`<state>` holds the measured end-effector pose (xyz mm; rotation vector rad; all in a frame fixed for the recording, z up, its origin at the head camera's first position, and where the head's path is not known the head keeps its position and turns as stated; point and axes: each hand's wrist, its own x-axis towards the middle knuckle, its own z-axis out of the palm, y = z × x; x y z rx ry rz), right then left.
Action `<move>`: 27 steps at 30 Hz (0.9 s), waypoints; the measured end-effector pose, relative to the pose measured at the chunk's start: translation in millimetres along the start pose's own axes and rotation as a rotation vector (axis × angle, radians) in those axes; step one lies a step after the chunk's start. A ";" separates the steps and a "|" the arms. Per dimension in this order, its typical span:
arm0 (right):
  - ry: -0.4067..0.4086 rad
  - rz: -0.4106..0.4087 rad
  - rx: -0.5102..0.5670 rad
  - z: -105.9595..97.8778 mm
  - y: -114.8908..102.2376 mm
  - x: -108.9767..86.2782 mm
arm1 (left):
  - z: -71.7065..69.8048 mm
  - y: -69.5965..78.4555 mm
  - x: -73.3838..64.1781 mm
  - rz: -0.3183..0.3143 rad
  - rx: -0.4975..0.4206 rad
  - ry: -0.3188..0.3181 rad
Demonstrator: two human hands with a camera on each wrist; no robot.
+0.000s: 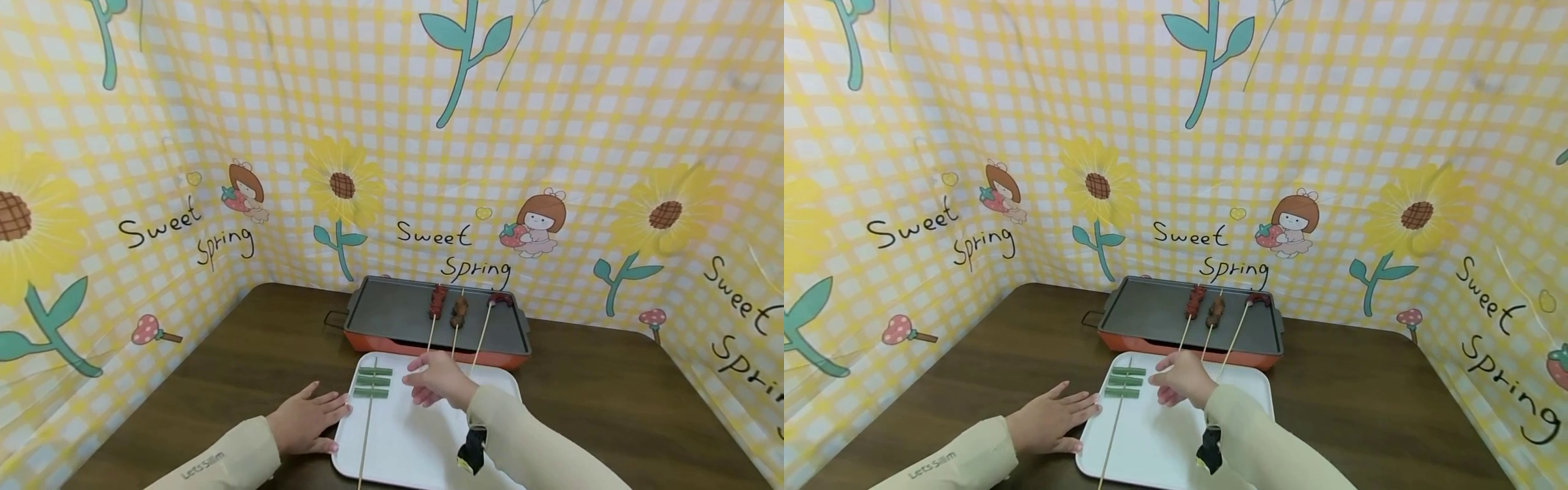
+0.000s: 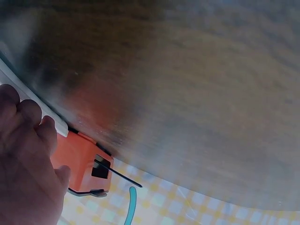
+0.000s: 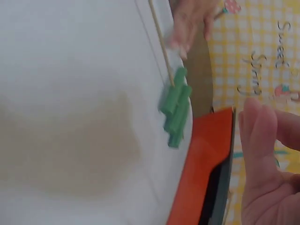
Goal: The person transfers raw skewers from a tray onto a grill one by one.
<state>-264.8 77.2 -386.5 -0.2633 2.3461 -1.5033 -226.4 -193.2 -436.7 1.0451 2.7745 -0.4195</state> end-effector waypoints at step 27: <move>-0.143 -0.008 0.007 78.9 38.8 -54.9 | -4.8 2.4 -0.9 -0.025 -0.042 -0.026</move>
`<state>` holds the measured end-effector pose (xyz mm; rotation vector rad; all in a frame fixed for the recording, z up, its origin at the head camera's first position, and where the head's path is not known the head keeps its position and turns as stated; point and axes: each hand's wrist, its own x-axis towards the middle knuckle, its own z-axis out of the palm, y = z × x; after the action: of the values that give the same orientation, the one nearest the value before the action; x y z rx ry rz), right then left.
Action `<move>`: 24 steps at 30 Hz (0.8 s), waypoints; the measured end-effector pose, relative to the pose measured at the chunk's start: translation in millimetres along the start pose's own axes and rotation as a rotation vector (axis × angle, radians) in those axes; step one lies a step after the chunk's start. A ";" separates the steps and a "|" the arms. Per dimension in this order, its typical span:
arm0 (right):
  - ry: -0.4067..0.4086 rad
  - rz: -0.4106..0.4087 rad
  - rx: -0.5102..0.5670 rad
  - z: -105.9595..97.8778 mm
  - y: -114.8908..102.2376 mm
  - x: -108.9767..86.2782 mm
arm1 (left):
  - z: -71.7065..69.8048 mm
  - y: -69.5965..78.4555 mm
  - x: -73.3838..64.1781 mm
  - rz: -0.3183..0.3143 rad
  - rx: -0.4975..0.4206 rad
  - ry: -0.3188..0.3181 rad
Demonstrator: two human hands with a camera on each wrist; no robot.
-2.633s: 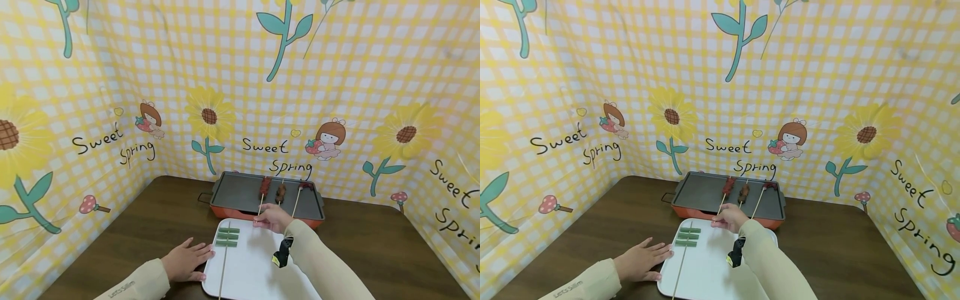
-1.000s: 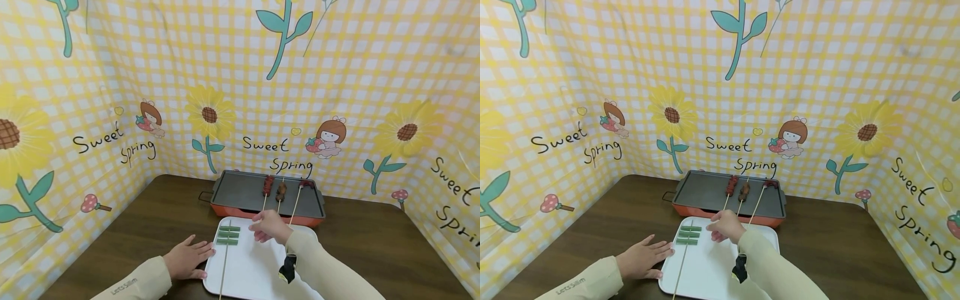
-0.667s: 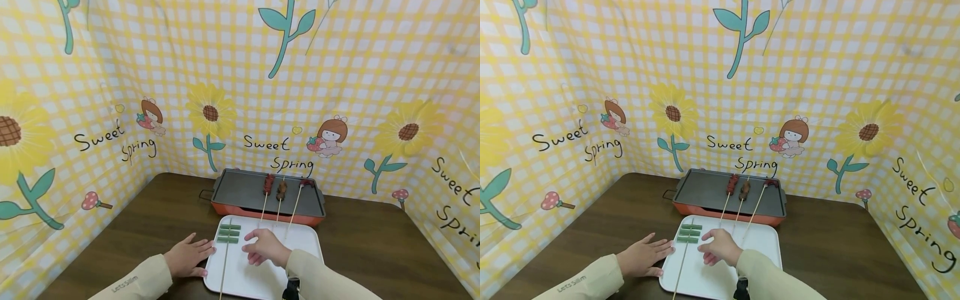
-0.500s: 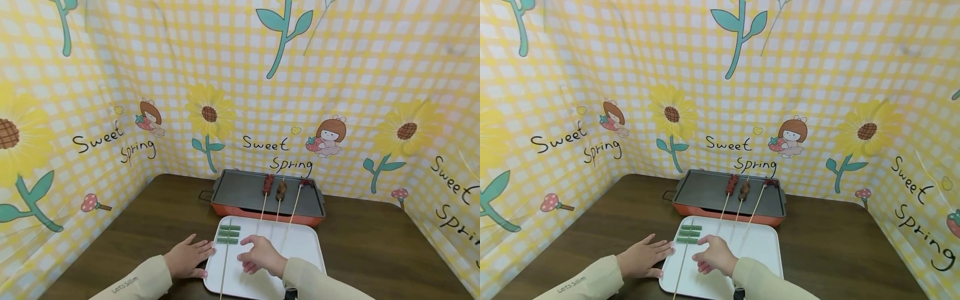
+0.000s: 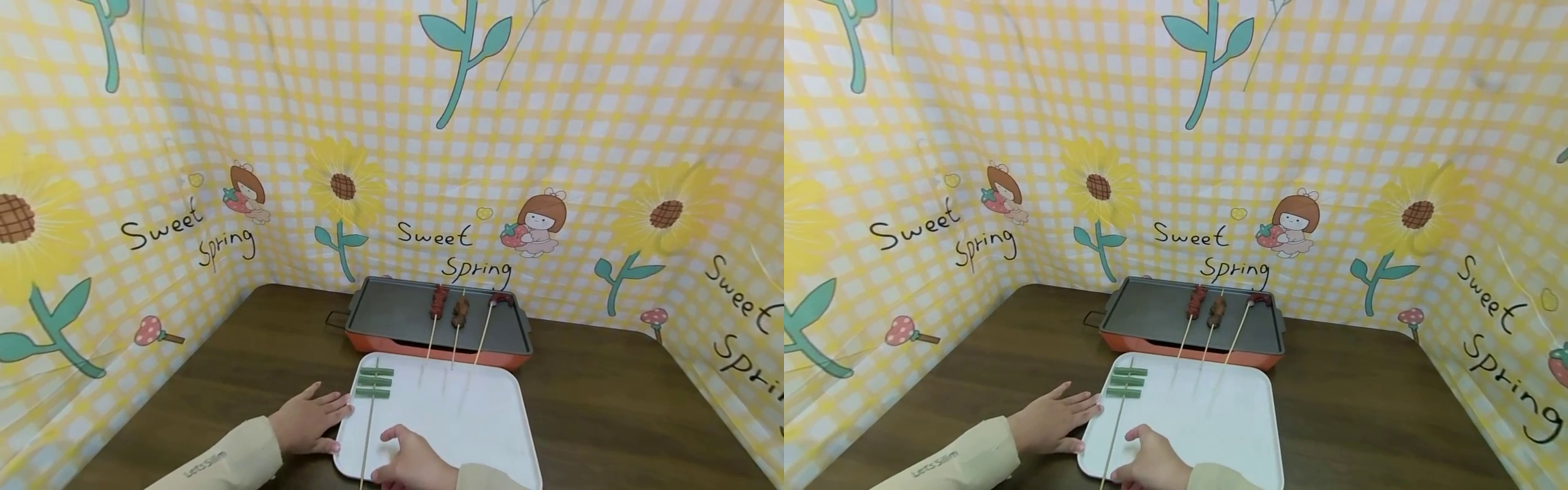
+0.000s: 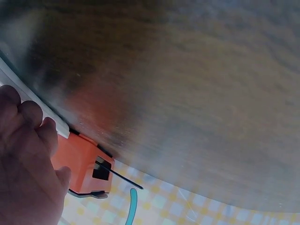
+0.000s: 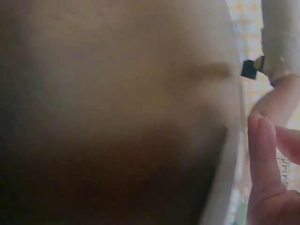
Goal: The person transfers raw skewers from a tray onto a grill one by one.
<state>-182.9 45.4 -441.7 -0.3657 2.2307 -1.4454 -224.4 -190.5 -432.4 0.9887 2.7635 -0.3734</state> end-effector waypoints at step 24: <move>-0.127 -0.042 -0.097 22.6 8.5 9.1 | 1.5 -1.0 -0.4 0.030 -0.001 0.032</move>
<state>-179.1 27.0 -459.4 -0.5248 2.2074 -1.2998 -224.6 -192.0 -433.5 1.0428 2.7733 -0.3545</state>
